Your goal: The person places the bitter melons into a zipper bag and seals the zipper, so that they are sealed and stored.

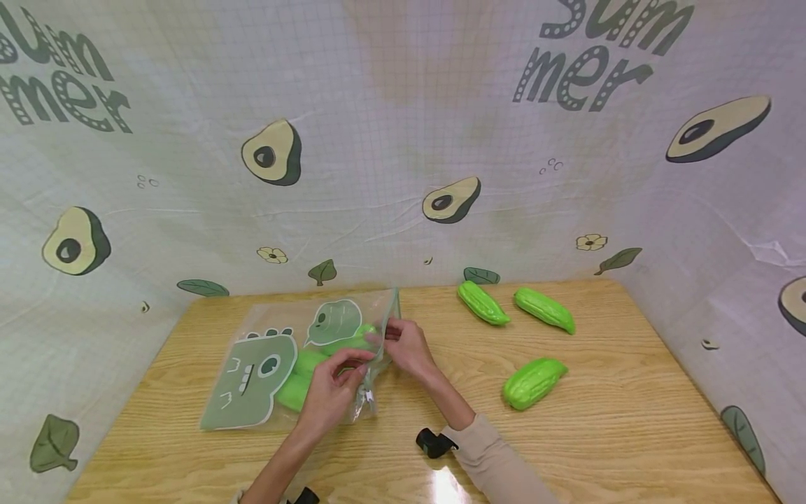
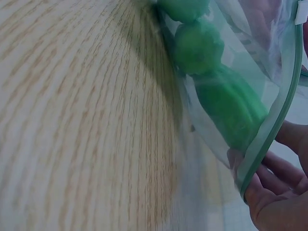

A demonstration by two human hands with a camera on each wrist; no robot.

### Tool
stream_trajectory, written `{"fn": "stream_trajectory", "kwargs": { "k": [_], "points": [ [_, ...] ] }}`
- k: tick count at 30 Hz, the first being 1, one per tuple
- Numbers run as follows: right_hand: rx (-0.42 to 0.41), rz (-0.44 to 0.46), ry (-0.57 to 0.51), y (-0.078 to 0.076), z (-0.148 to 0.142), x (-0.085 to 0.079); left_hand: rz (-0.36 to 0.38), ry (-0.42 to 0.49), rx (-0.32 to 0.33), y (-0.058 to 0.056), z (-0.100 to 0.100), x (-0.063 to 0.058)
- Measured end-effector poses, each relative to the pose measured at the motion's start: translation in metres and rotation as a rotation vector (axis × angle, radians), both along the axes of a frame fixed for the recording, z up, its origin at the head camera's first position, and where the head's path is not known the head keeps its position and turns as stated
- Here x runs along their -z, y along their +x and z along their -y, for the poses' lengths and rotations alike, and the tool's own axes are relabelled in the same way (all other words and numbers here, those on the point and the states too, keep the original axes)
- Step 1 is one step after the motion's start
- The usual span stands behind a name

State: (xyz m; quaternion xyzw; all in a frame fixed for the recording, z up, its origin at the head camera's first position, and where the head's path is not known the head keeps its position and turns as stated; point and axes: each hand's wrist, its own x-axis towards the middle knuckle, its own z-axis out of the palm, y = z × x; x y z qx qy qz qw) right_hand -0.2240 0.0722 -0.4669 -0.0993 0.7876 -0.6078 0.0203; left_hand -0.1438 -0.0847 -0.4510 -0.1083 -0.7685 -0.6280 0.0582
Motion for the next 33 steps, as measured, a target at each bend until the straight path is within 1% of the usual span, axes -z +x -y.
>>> {"fn": "stream_trajectory", "kwargs": {
  "k": [6, 11, 17, 23, 29, 33],
  "points": [
    [-0.008, -0.028, 0.061, -0.0028, 0.0013, 0.0034, -0.003, -0.018, -0.003, 0.0001, -0.0001, -0.0005],
    [-0.007, 0.001, 0.060, -0.0027, 0.0017, 0.0041, -0.005, -0.018, -0.008, 0.0000, -0.0007, -0.0005],
    [-0.012, -0.029, 0.106, -0.0003, 0.0008, 0.0030, -0.009, 0.012, -0.011, -0.0002, -0.0019, -0.0006],
    [-0.015, -0.028, 0.106, 0.0002, -0.0013, 0.0033, 0.014, 0.040, -0.013, 0.0003, -0.0038, -0.0017],
    [-0.012, -0.074, 0.119, 0.0027, -0.0046, 0.0010, 0.021, 0.055, -0.013, 0.0006, -0.0048, -0.0012],
    [-0.013, -0.081, 0.138, 0.0058, -0.0077, -0.0011, 0.018, 0.055, -0.018, 0.0006, -0.0046, -0.0002]
  ]
}}
